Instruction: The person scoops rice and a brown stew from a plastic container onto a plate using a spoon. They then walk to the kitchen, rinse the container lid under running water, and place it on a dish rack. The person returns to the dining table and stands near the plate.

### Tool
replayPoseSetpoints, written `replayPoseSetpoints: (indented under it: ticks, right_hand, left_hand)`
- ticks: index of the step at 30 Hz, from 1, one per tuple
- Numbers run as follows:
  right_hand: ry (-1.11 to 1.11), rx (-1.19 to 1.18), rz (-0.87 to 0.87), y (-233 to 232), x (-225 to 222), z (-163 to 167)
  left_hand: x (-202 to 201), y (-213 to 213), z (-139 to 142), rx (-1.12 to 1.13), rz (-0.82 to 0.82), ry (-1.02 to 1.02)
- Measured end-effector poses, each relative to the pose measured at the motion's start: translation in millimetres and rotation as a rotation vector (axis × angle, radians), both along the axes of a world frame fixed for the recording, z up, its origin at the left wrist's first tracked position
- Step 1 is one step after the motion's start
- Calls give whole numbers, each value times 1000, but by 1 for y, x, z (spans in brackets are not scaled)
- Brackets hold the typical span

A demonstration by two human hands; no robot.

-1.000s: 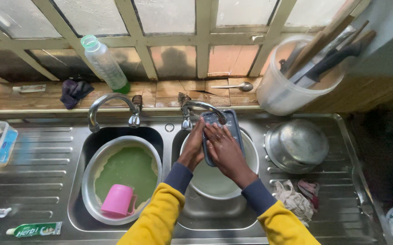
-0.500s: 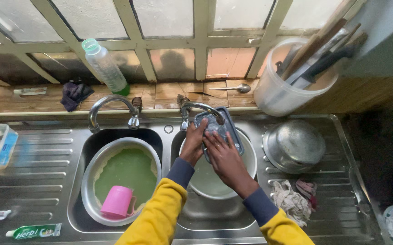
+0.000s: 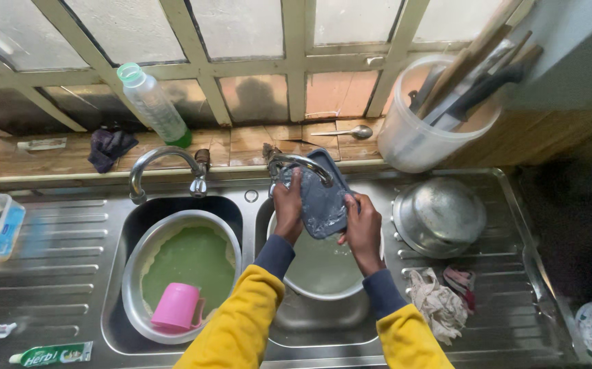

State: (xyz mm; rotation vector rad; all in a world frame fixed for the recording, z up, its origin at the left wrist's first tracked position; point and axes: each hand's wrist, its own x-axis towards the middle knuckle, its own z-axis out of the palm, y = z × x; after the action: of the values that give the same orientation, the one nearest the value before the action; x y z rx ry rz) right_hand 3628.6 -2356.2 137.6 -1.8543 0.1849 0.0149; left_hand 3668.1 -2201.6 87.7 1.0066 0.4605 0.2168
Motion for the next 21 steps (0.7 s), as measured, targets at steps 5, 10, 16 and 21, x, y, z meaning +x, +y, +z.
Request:
replayPoseSetpoints:
  ticks: [5, 10, 16, 21]
  right_hand:
    - [-49, 84, -156, 21, 14, -18]
    - [-71, 502, 63, 17, 14, -49]
    - [51, 510, 175, 4, -5, -41]
    - [3, 156, 60, 5, -7, -11]
  left_hand:
    - [-37, -32, 6, -97, -131, -214]
    - [-37, -26, -2, 159, -11, -177]
    - [-32, -11, 1, 757, 44, 38]
    - [-42, -9, 21, 822, -194, 213]
